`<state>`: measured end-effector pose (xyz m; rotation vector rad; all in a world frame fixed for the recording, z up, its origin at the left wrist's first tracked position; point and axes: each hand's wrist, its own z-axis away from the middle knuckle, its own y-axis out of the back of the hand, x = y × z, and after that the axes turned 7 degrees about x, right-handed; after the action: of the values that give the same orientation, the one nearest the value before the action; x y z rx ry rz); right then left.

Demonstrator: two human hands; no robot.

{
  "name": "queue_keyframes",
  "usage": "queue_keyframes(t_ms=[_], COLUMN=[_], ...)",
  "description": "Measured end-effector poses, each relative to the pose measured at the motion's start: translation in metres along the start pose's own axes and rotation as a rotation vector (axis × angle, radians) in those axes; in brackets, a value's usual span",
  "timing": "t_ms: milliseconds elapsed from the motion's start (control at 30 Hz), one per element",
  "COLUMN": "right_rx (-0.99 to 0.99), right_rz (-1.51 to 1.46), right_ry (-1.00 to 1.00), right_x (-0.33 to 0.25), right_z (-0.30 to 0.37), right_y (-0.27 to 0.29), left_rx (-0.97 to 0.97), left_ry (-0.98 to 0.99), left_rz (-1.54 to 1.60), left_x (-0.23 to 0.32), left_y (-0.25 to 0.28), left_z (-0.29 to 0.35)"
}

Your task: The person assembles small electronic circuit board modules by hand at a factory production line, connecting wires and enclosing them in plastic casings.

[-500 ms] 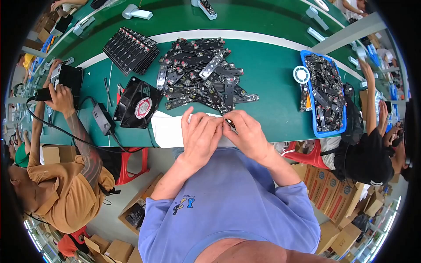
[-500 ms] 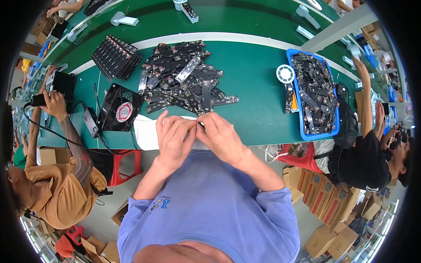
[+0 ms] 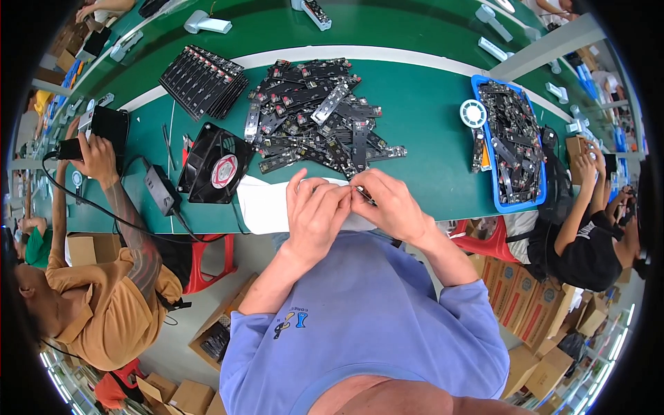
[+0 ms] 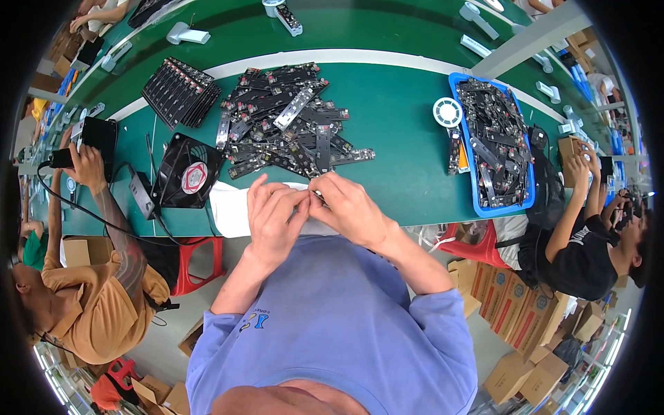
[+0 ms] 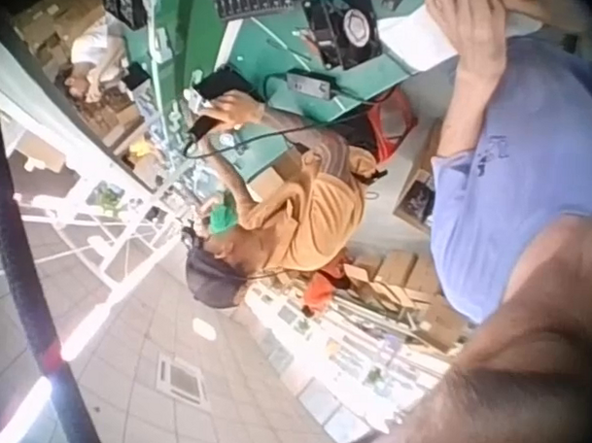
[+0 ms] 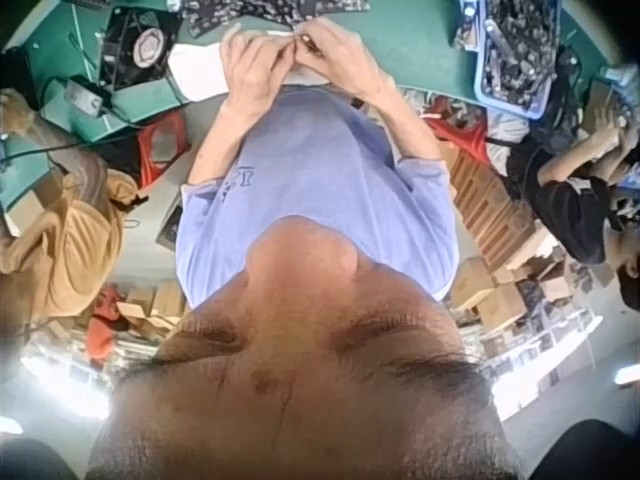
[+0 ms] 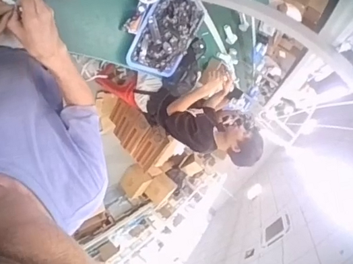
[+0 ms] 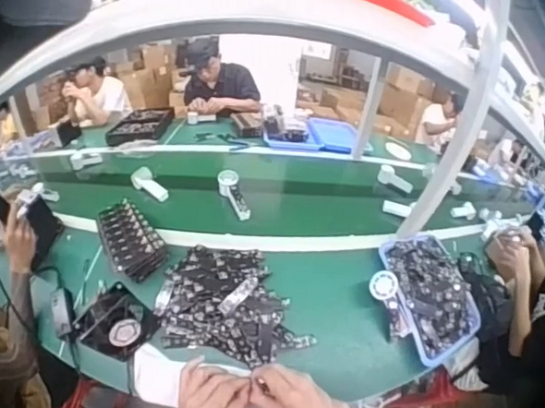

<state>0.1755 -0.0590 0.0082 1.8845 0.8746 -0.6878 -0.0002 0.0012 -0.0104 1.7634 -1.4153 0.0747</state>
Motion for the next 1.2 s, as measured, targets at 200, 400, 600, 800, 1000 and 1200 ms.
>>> queue_keyframes(t_ms=[200, 400, 600, 800, 1000, 1200], right_rx=[-0.044, -0.078, -0.032, -0.009, -0.005, 0.022], right_rz=[-0.063, -0.324, -0.339, -0.444, -0.341, -0.181], right_ry=[-0.205, -0.491, -0.517, -0.534, -0.442, -0.331], right_x=[-0.003, 0.006, 0.005, -0.005, -0.012, -0.017], right_z=[-0.010, -0.010, -0.007, 0.002, 0.006, 0.005], right_y=[0.013, 0.016, 0.014, 0.014, 0.013, 0.013], left_rx=[0.014, -0.015, 0.046, 0.011, 0.003, 0.012], left_ry=[0.001, -0.054, -0.117, 0.122, 0.135, 0.117], left_rz=[-0.055, -0.193, -0.153, 0.025, 0.021, 0.003], left_x=[0.005, 0.011, 0.003, 0.004, 0.006, 0.006], left_y=[0.002, 0.002, -0.004, 0.004, 0.004, 0.002], left_z=[-0.003, 0.005, 0.006, 0.000, -0.001, 0.000])
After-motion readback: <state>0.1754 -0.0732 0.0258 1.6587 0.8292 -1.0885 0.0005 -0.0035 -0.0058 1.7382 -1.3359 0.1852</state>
